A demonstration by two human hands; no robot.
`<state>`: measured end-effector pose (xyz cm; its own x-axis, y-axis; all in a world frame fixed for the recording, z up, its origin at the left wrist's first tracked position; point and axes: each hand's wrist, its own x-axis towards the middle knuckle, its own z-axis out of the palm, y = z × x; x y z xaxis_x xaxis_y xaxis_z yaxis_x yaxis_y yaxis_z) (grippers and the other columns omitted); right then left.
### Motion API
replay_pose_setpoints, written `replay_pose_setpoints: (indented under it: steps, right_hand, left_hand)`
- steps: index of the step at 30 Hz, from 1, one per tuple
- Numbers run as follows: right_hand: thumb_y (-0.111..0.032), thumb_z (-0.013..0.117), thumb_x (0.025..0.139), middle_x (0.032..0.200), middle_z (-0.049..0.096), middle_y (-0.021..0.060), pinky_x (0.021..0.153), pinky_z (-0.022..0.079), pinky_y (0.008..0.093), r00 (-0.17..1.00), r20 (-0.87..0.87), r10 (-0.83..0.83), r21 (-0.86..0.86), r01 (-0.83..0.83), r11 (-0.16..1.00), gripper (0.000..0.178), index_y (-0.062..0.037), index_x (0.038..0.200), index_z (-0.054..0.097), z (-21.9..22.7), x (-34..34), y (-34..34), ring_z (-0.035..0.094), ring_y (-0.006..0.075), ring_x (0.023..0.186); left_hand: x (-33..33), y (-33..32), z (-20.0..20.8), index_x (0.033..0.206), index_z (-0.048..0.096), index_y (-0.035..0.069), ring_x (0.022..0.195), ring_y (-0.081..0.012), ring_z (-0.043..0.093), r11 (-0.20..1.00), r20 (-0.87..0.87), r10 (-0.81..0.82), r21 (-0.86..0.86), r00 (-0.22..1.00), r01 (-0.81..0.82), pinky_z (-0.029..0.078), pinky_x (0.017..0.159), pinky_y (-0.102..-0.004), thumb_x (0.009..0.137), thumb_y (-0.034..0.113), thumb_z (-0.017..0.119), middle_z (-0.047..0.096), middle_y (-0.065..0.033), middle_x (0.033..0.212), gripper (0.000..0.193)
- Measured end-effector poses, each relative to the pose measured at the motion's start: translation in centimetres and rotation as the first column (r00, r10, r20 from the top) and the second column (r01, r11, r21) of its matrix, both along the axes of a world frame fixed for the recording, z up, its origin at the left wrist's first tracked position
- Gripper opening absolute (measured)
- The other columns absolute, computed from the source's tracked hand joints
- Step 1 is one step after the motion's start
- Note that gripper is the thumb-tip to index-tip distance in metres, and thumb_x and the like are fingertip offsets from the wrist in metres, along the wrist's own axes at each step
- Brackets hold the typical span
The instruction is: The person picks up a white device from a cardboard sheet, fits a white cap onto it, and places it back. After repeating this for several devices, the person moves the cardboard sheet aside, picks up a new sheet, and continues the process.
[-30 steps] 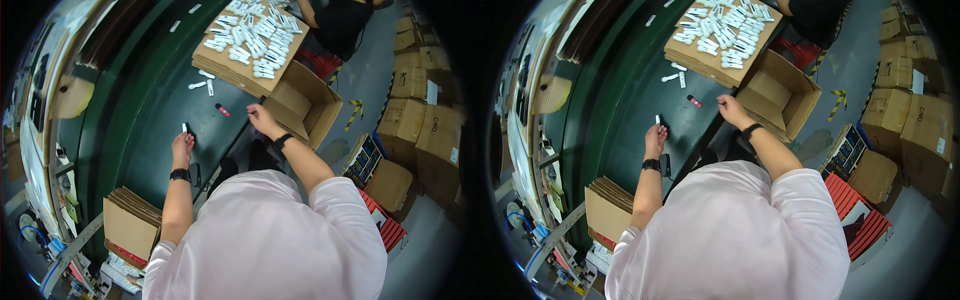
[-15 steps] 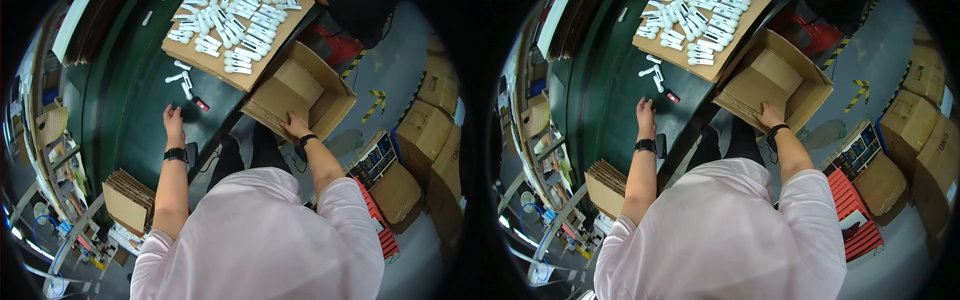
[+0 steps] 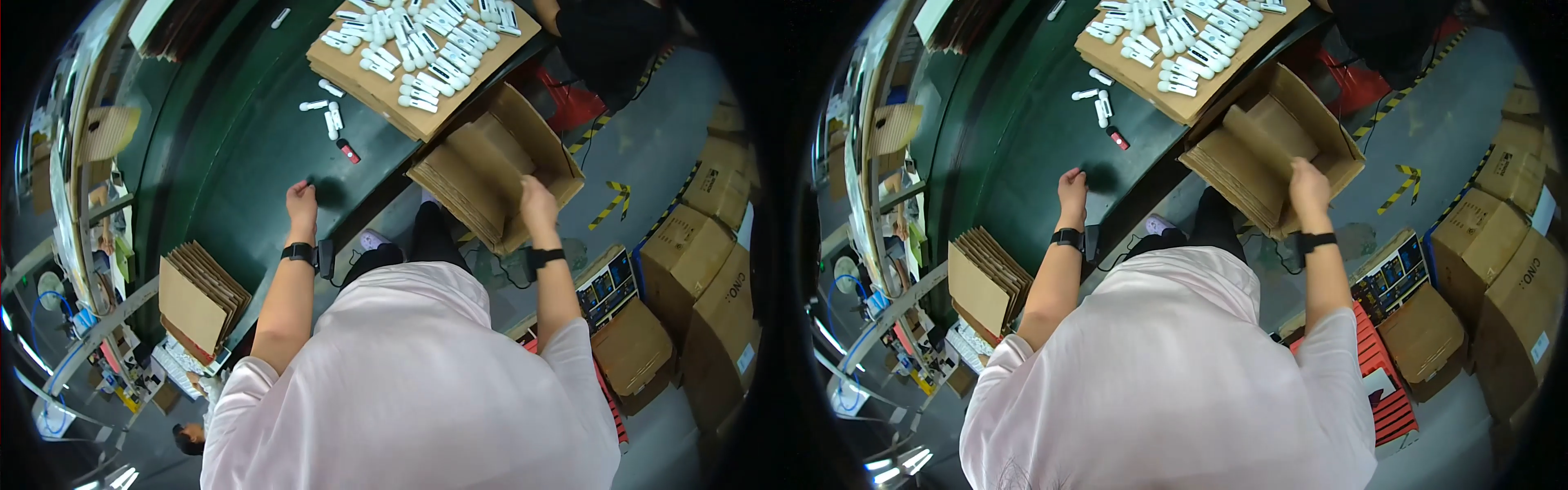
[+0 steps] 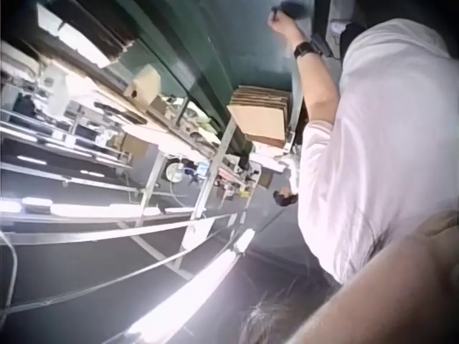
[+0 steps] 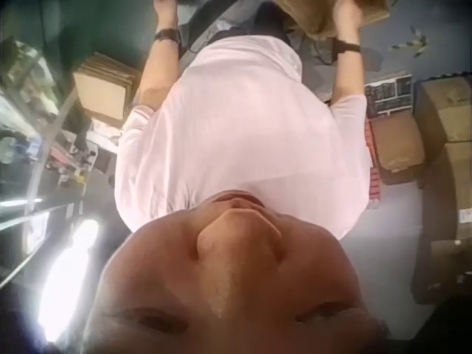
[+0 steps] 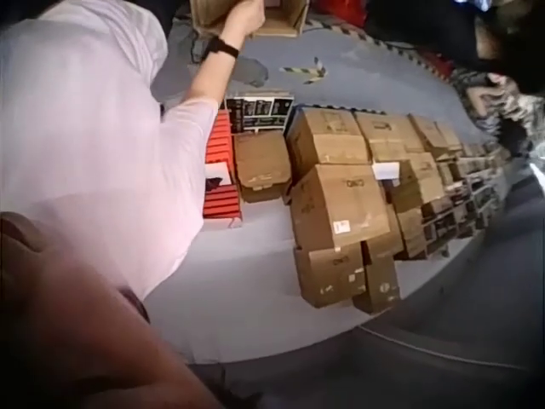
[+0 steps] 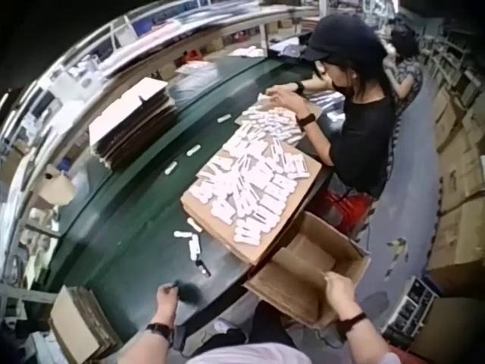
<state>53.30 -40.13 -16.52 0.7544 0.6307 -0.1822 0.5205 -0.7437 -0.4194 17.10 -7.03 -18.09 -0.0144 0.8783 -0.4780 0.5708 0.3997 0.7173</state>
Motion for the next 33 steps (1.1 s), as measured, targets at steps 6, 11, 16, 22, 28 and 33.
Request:
replay_pose_setpoints:
  steps: [6, 11, 16, 22, 28, 33]
  right_hand:
    - [-0.021, 0.055, 0.094, 0.098, 0.064, 0.0221, 0.075, 0.05, 0.0398, 0.972, 0.219, -0.088, 0.141, 0.058, 0.988, 0.02, -0.0062, 0.107, 0.062, 13.2, 1.6, -3.6, 0.061, 0.0402, 0.091]
    - [-0.018, 0.054, 0.097, 0.102, 0.065, 0.0107, 0.082, 0.048, 0.0298, 0.968, 0.222, -0.121, 0.38, 0.029, 0.924, 0.025, 0.0043, 0.108, 0.059, 21.6, 0.6, -7.5, 0.061, 0.0186, 0.092]
    - [-0.018, 0.052, 0.098, 0.103, 0.064, 0.0048, 0.081, 0.047, 0.0266, 0.946, -0.32, -0.049, 0.686, 0.267, 0.676, 0.024, 0.0039, 0.108, 0.059, 23.0, -4.1, -3.3, 0.058, 0.0121, 0.091]
    - [-0.021, 0.057, 0.094, 0.094, 0.062, 0.0034, 0.076, 0.046, 0.0265, 0.977, -0.198, 0.082, 0.593, 0.053, 0.804, 0.023, -0.0003, 0.104, 0.062, 15.5, -14.5, 12.7, 0.054, 0.0111, 0.086]
    - [-0.017, 0.06, 0.09, 0.088, 0.066, 0.0103, 0.073, 0.049, 0.0315, 0.921, -0.266, 0.285, 0.45, -0.142, 0.882, 0.019, 0.0006, 0.098, 0.061, 4.0, -24.7, 27.0, 0.061, 0.0172, 0.082]
    - [-0.017, 0.062, 0.088, 0.086, 0.067, 0.016, 0.073, 0.05, 0.0346, 0.887, -0.36, 0.287, 0.45, -0.104, 0.887, 0.022, -0.0004, 0.102, 0.059, -2.6, -26.8, 33.2, 0.065, 0.0249, 0.083]
  left_hand:
    - [-0.2, -0.9, -0.4, 0.108, 0.059, -0.001, 0.09, -0.0189, 0.063, 0.987, 0.011, -0.153, 0.057, 0.988, 0.152, 0.05, 0.08, -0.0298, 0.085, 0.013, 0.063, 0.066, -0.012, 0.099, 0.028]
    - [-3.6, -3.4, -0.4, 0.108, 0.058, -0.001, 0.087, -0.0206, 0.064, 0.947, 0.132, -0.308, 0.135, 0.942, 0.29, 0.051, 0.078, -0.0306, 0.084, 0.014, 0.065, 0.065, -0.0127, 0.096, 0.029]
    - [-10.1, -4.5, 1.1, 0.107, 0.056, -0.002, 0.082, -0.0217, 0.063, 0.92, 0.254, -0.381, 0.205, 0.889, 0.335, 0.052, 0.075, -0.0318, 0.084, 0.014, 0.064, 0.064, -0.0141, 0.094, 0.03]
    - [-20.0, -4.1, 4.7, 0.11, 0.053, -0.002, 0.099, -0.03, 0.058, 0.832, -0.027, -0.04, 0.552, 0.999, 0.049, 0.047, 0.086, -0.0387, 0.083, 0.011, 0.064, 0.057, -0.0213, 0.11, 0.031]
    - [-25.9, -6.6, 7.3, 0.122, 0.051, 0.001, 0.117, -0.0386, 0.047, 0.642, -0.337, -0.173, 0.674, 0.926, 0.365, 0.039, 0.099, -0.0456, 0.079, 0.012, 0.068, 0.048, -0.0227, 0.125, 0.048]
    - [-25.1, -5.2, 6.8, 0.139, 0.041, 0.01, 0.129, -0.0421, 0.035, 0.683, -0.508, -0.368, 0.422, 0.779, 0.597, 0.032, 0.107, -0.0472, 0.078, 0.018, 0.071, 0.035, -0.0229, 0.141, 0.068]
